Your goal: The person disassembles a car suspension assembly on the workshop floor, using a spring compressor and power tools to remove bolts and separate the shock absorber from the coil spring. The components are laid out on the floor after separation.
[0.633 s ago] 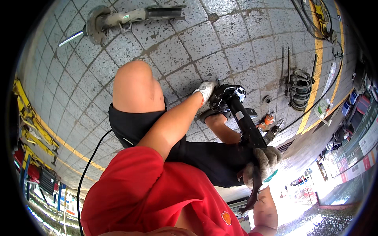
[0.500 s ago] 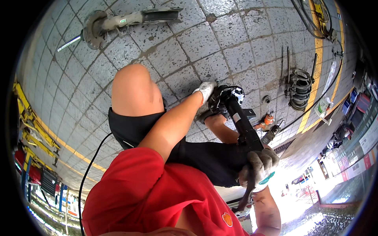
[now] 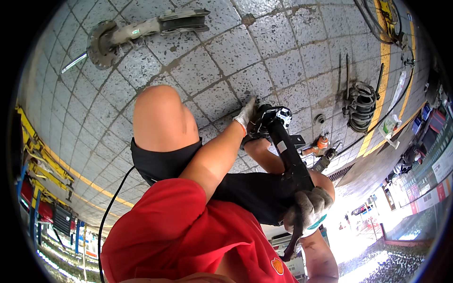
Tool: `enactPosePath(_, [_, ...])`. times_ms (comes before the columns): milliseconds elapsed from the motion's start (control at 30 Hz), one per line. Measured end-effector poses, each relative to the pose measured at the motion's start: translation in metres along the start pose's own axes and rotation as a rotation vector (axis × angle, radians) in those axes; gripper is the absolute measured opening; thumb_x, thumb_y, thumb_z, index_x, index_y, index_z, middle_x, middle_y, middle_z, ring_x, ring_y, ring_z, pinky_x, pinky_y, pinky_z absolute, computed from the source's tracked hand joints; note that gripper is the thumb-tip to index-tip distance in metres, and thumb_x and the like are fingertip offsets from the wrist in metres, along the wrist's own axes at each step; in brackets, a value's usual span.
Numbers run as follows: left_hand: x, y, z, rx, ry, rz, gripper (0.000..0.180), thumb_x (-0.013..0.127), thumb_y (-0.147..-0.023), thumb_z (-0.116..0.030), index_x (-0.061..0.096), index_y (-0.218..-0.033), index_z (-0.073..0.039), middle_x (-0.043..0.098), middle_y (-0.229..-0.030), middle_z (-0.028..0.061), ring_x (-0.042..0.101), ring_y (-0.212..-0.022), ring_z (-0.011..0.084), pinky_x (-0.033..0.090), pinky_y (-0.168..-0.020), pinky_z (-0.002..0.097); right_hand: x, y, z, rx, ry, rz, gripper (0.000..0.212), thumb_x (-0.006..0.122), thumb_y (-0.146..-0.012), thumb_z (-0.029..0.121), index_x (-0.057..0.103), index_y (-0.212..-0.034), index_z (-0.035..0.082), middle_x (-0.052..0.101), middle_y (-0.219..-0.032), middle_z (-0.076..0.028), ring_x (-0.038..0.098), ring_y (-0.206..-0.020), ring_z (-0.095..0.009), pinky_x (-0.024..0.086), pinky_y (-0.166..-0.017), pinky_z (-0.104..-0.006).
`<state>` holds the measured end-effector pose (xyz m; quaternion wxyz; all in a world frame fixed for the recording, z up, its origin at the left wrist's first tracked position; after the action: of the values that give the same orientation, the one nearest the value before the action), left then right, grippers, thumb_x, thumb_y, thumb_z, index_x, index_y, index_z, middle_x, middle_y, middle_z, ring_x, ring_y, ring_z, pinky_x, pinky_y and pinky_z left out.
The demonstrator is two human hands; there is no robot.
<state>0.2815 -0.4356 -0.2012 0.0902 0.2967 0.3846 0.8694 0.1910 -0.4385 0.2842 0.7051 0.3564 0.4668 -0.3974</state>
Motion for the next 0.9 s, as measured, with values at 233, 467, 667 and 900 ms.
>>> enactPosePath(233, [0.009, 0.004, -0.008, -0.002, -0.017, -0.053, 0.091, 0.051, -0.082, -0.098, 0.072, -0.116, -0.015, 0.076, -0.117, 0.0191, 0.069, -0.108, 0.0392, 0.055, -0.096, 0.0564, -0.001, 0.003, -0.017, 0.004, -0.038, -0.064, 0.031, 0.059, -0.087, 0.032, 0.068, -0.098, 0.005, 0.064, -0.091, -0.012, 0.06, -0.084, -0.033, 0.049, -0.082, -0.0483])
enactPosePath(467, [0.023, 0.009, -0.011, -0.09, -0.061, 0.027, 0.098, 0.047, -0.082, -0.1, 0.074, -0.118, -0.013, 0.076, -0.121, 0.0198, 0.069, -0.111, 0.0409, 0.051, -0.105, 0.0593, 0.004, 0.007, -0.021, -0.024, -0.074, -0.099, 0.035, 0.062, -0.088, 0.032, 0.069, -0.106, 0.002, 0.065, -0.096, -0.014, 0.06, -0.088, -0.034, 0.05, -0.086, -0.0514])
enactPosePath(667, [0.016, 0.012, -0.008, -0.095, -0.162, -0.112, 0.105, 0.044, -0.084, -0.098, 0.072, -0.131, -0.009, 0.072, -0.134, 0.024, 0.064, -0.125, 0.0453, 0.046, -0.112, 0.0601, 0.001, 0.012, -0.022, 0.031, -0.087, -0.106, 0.036, 0.062, -0.087, 0.032, 0.069, -0.106, 0.002, 0.065, -0.095, -0.015, 0.06, -0.087, -0.034, 0.05, -0.085, -0.0514])
enactPosePath(900, [0.002, -0.008, -0.014, -0.097, -0.182, -0.095, 0.083, 0.043, -0.099, -0.084, 0.076, -0.117, -0.01, 0.079, -0.109, 0.0166, 0.076, -0.089, 0.0342, 0.063, -0.084, 0.0531, -0.002, 0.01, -0.024, 0.049, -0.081, -0.105, 0.037, 0.062, -0.085, 0.032, 0.069, -0.106, 0.001, 0.065, -0.094, -0.015, 0.06, -0.086, -0.034, 0.05, -0.085, -0.0514])
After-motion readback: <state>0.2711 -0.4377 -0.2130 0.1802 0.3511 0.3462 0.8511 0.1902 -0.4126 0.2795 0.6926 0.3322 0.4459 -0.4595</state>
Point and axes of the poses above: each hand's wrist, its own y-axis away from the middle knuckle, its own x-axis out of the palm, z = x × y, the point moved 8 cm from there along -y, towards the middle knuckle
